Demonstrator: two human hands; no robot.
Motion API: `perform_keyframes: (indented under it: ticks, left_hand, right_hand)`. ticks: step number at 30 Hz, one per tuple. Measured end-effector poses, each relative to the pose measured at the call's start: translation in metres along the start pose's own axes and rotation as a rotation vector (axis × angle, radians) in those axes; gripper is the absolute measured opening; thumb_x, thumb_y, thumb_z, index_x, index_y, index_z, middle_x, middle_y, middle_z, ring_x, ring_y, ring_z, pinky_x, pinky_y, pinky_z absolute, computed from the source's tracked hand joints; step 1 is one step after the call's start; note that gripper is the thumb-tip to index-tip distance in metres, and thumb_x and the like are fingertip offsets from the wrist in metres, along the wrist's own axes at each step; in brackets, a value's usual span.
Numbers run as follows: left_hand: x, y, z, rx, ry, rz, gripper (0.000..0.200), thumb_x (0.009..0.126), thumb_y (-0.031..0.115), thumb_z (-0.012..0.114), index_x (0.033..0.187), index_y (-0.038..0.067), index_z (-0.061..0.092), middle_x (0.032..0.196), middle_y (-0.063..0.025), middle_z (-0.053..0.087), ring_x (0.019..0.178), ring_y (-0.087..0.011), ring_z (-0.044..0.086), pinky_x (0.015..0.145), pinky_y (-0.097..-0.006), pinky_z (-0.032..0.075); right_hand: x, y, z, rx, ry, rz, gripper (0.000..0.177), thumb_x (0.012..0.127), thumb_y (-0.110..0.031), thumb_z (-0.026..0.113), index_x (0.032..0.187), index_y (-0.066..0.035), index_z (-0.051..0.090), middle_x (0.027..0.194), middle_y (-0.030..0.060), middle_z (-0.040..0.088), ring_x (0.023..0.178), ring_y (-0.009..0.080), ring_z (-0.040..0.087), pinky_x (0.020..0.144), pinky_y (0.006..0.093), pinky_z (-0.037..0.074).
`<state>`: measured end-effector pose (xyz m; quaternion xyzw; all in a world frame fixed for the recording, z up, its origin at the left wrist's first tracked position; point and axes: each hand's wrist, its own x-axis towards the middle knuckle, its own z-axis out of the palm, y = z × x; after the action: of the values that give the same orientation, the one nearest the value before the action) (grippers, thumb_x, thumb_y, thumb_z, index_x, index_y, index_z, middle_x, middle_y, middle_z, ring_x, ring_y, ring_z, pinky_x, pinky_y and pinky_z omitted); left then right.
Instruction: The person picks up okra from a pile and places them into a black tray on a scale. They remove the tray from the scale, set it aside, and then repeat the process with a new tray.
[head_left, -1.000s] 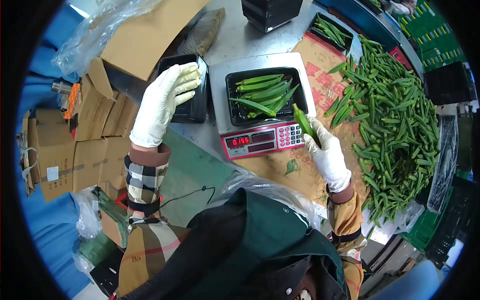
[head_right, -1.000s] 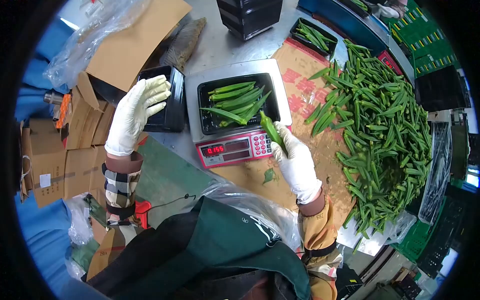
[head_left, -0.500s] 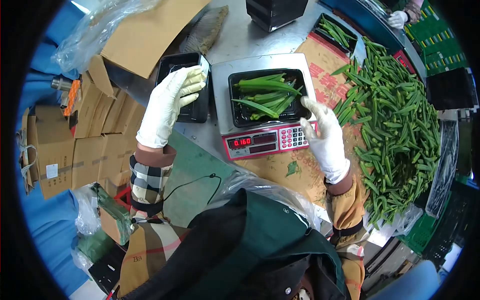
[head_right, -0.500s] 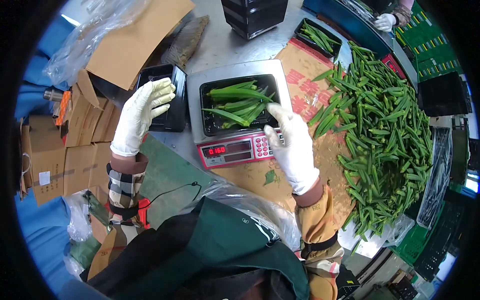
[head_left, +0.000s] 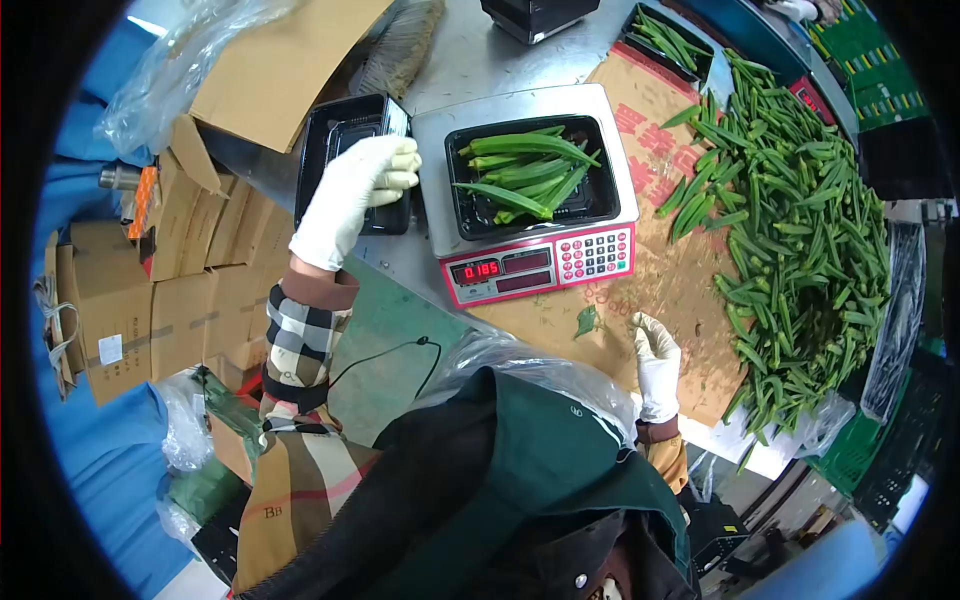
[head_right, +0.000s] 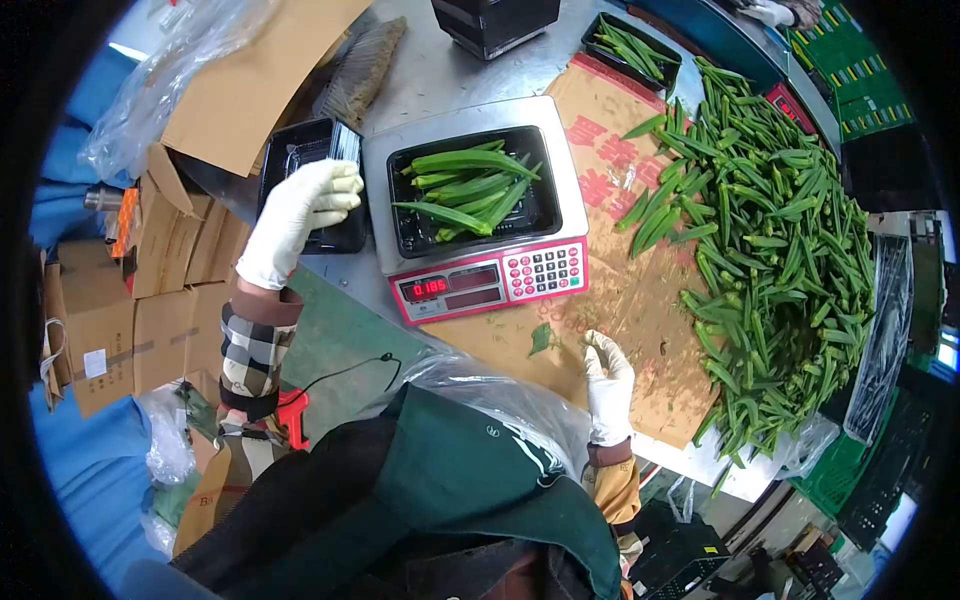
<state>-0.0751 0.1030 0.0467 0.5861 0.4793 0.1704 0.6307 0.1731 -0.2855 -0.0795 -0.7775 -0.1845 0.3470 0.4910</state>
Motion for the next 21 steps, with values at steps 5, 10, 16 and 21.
perform_keyframes:
  ticks: [5, 10, 16, 21]
  left_hand:
    - [-0.005, -0.024, 0.030, 0.382, -0.061, 0.014, 0.028, 0.097, 0.030, 0.065, 0.106, 0.004, 0.067, 0.085, -0.0054, 0.071, 0.070, -0.0105, 0.065, 0.064, -0.0229, 0.050]
    - [-0.010, -0.036, 0.078, 0.174, -0.129, -0.152, 0.030, 0.093, 0.022, 0.071, 0.094, 0.001, 0.050, 0.075, -0.0115, 0.064, 0.067, -0.0211, 0.073, 0.049, -0.0290, 0.054]
    - [0.056, 0.001, 0.101, 0.080, -0.272, -0.185, 0.019, 0.097, 0.014, 0.059, 0.110, 0.000, 0.059, 0.084, -0.0132, 0.069, 0.063, -0.0201, 0.070, 0.050, -0.0299, 0.056]
    - [0.141, 0.052, 0.155, 0.015, -0.330, -0.153, 0.015, 0.097, 0.011, 0.055, 0.107, 0.000, 0.056, 0.081, -0.0180, 0.069, 0.061, -0.0257, 0.070, 0.051, -0.0376, 0.057]
  right_hand:
    - [0.003, 0.014, 0.005, 0.089, 0.018, 0.011, 0.028, 0.097, -0.002, 0.061, 0.124, 0.004, 0.064, 0.115, 0.0089, 0.070, 0.104, 0.0131, 0.064, 0.095, 0.0280, 0.050]
    - [0.002, -0.001, 0.013, 0.102, -0.002, 0.021, 0.030, 0.096, -0.003, 0.062, 0.125, 0.004, 0.063, 0.118, 0.0096, 0.070, 0.109, 0.0141, 0.063, 0.096, 0.0284, 0.050]
    - [0.000, 0.004, 0.003, 0.112, 0.020, 0.030, 0.028, 0.096, -0.003, 0.062, 0.123, 0.004, 0.064, 0.120, 0.0110, 0.069, 0.110, 0.0158, 0.063, 0.098, 0.0292, 0.049]
    - [-0.005, 0.024, -0.013, 0.197, 0.092, 0.058, 0.028, 0.096, -0.003, 0.062, 0.124, 0.004, 0.064, 0.120, 0.0101, 0.069, 0.110, 0.0156, 0.063, 0.098, 0.0290, 0.049]
